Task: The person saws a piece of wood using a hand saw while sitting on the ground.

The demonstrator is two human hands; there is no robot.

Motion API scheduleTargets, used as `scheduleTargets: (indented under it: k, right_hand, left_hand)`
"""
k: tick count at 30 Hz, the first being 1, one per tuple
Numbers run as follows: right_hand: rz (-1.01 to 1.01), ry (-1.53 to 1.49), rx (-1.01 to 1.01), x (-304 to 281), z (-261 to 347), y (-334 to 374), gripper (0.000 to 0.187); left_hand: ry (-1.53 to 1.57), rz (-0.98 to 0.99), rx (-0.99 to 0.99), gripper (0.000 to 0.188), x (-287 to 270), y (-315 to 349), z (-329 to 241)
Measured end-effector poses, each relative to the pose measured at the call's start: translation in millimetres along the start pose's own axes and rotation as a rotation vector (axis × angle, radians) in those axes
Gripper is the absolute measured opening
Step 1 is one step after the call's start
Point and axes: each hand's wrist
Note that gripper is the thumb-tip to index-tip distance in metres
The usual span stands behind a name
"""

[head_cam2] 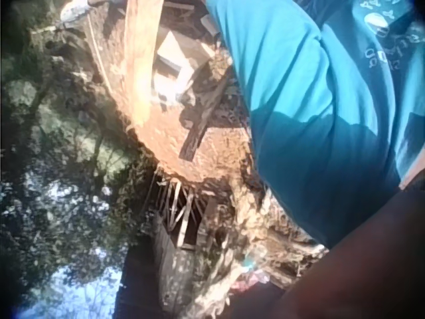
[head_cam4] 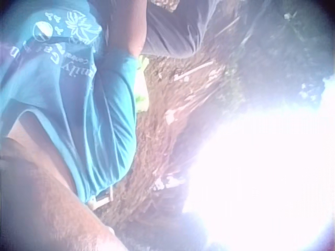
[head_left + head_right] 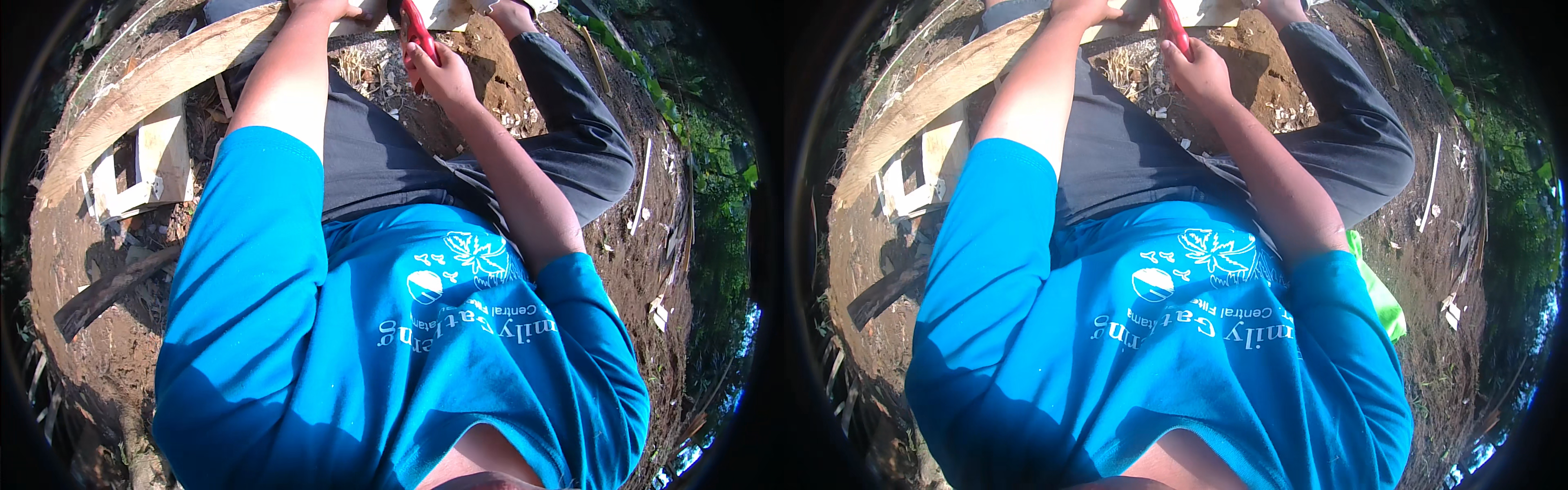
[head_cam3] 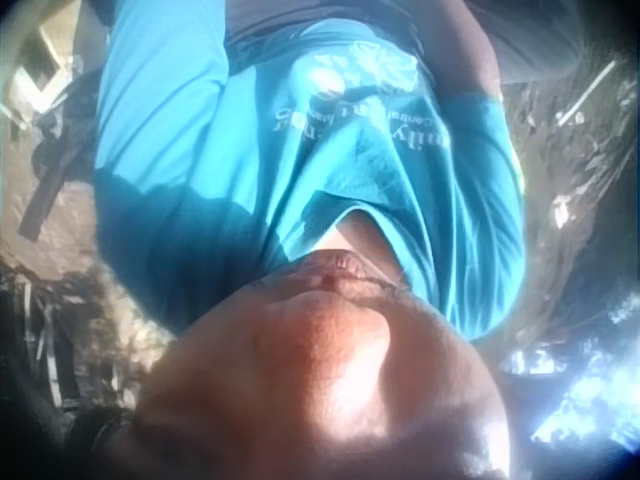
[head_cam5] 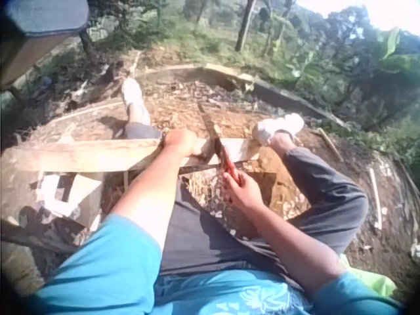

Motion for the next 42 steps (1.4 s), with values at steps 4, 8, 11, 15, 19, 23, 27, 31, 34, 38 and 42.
scheduleTargets:
  k: [4,8,11,15,19,23,27,31,34,38,42]
  right_hand:
    - [0.055,-0.342,0.103,-13.8,41.3,-43.7,0.033]
    - [0.007,-0.428,0.207,-6.9,88.4,-73.1,0.034]
    - [0.091,-0.495,0.24,-6.7,93.2,-73.5,0.038]
    - [0.039,-0.456,0.046,10.6,17.7,-86.3,0.039]
    - [-0.048,-0.381,-0.035,29.4,-12.0,-41.8,0.038]
    - [-0.046,-0.451,-0.052,47.4,-43.6,-47.5,0.037]
    - [0.034,-0.396,-0.034,44.4,-26.1,-61.2,0.032]
    - [0.054,-0.288,-0.054,46.4,-43.5,-47.0,0.035]
    - [-0.016,-0.472,0.042,55.5,-36.0,-44.2,0.036]
    - [0.012,-0.462,0.107,39.0,-31.8,-62.1,0.043]
    - [0.046,-0.409,0.113,13.2,-32.4,-48.1,0.044]
  left_hand:
    - [-0.085,0.022,0.012,0.033,23.6,-20.8,3.9]
    - [0.111,-0.042,-0.154,0.037,33.1,-37.5,13.4]
    - [0.144,-0.063,-0.189,0.036,43.0,-46.9,25.0]
    - [0.006,0.112,-0.032,0.039,33.2,-47.9,20.2]
    - [0.051,0.157,0.019,0.053,15.5,-33.9,20.4]
    - [0.119,0.222,0.111,0.056,37.0,-48.9,38.1]
    - [0.117,0.142,0.086,0.067,86.4,-63.3,76.5]
    - [0.137,0.21,0.066,0.079,40.2,-35.8,31.2]
    - [-0.021,0.011,0.258,0.081,73.3,-32.9,46.9]
    - [-0.215,-0.057,0.217,0.072,93.7,-29.5,46.0]
    - [-0.239,0.175,0.107,0.093,99.0,-47.5,43.3]
Point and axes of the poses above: each hand's wrist, its own y-axis away from the middle knuckle, its own x-axis out of the palm, z = x × y, and after that the axes turned 10 degrees about -z, right-handed
